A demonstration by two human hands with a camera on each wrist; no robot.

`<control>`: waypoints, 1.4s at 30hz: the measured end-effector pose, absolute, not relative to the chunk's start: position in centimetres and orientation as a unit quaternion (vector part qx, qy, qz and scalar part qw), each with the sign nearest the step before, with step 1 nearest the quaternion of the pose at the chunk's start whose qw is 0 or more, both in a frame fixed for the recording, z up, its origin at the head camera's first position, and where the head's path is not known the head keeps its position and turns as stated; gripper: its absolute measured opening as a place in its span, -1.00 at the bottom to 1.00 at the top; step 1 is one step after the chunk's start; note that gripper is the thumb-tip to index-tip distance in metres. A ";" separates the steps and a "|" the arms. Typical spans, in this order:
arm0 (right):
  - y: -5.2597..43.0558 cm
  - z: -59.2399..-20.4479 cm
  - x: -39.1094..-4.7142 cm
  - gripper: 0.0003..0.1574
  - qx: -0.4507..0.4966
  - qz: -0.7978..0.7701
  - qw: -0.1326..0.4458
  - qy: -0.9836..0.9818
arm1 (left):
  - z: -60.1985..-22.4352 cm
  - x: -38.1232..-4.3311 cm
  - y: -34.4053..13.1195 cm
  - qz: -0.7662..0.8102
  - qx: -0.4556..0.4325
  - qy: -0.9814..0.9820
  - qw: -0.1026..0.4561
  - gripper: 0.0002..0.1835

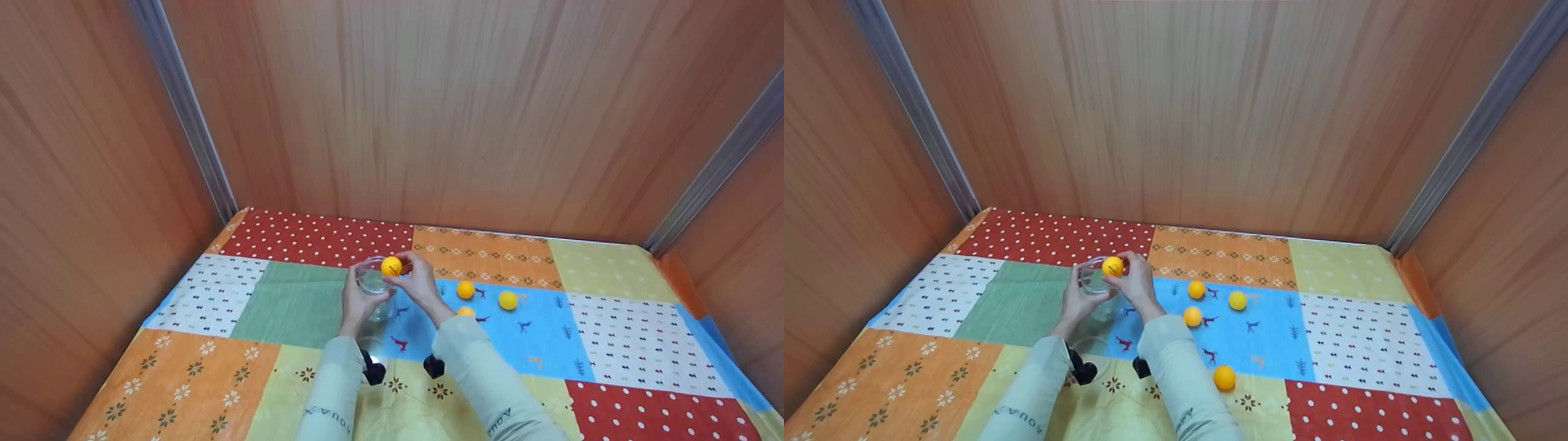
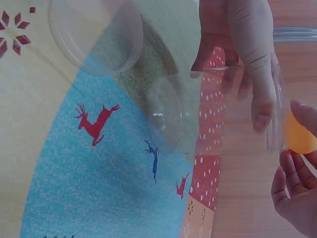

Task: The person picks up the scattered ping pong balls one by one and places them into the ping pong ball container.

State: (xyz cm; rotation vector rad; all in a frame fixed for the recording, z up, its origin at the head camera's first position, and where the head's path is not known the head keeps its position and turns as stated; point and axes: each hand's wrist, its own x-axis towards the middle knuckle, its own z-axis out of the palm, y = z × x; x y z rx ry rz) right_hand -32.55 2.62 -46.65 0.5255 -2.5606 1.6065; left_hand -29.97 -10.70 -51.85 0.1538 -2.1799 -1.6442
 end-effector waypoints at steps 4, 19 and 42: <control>2.4 -46.6 -32.6 -0.45 0.170 0.522 0.031 -0.835 | -51.9 -30.1 -10.7 -0.588 0.054 -0.782 0.199 -0.25; 2.7 -45.7 -32.6 -0.39 0.193 0.512 0.034 -0.837 | -51.8 -30.0 -10.9 -0.581 0.070 -0.789 0.184 -0.20; 7.0 -44.2 -31.3 -0.40 0.212 0.485 0.024 -0.848 | -51.6 -29.8 -10.8 -0.612 0.077 -0.771 0.159 -0.24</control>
